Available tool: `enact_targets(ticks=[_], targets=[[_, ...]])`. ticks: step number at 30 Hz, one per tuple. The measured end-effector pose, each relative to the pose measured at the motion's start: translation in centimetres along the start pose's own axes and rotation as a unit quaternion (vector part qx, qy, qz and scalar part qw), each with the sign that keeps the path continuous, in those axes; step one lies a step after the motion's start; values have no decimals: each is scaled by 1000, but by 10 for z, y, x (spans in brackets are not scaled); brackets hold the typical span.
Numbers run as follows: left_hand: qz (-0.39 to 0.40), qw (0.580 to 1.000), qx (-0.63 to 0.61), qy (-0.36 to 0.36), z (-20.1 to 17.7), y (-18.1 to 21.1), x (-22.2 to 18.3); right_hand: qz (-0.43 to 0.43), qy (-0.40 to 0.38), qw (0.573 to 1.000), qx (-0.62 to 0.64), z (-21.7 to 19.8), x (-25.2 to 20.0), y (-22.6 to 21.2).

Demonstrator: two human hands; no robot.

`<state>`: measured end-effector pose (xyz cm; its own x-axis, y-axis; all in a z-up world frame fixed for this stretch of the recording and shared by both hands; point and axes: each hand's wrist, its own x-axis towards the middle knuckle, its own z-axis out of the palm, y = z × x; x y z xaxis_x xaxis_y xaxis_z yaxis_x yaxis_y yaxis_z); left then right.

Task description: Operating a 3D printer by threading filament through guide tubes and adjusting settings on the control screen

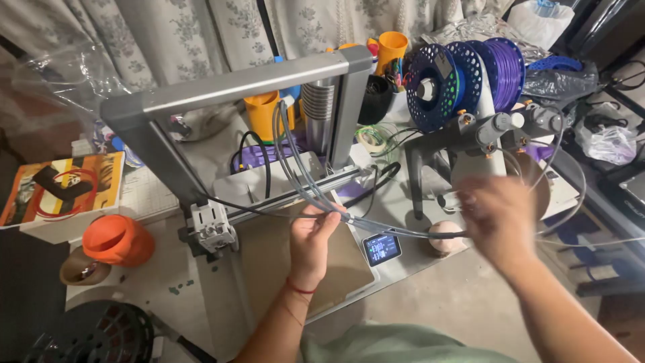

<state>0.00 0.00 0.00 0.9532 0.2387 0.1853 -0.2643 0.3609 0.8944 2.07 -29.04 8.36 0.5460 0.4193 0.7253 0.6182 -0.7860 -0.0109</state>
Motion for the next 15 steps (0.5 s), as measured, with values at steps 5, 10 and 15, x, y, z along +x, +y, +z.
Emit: enact_targets(ticks=[5, 10, 15], targets=[[-17, 999, -26, 30, -1, -11, 1, 150, -155, 923, 320, 54, 17, -48], [-19, 999, -2, 40, -5, -10, 0, 179, -245, 860, 410, 76, 27, -53], [-22, 999, 37, 4, -7, -1, -4, 186, -361, 834, 375, 86, 21, -40]])
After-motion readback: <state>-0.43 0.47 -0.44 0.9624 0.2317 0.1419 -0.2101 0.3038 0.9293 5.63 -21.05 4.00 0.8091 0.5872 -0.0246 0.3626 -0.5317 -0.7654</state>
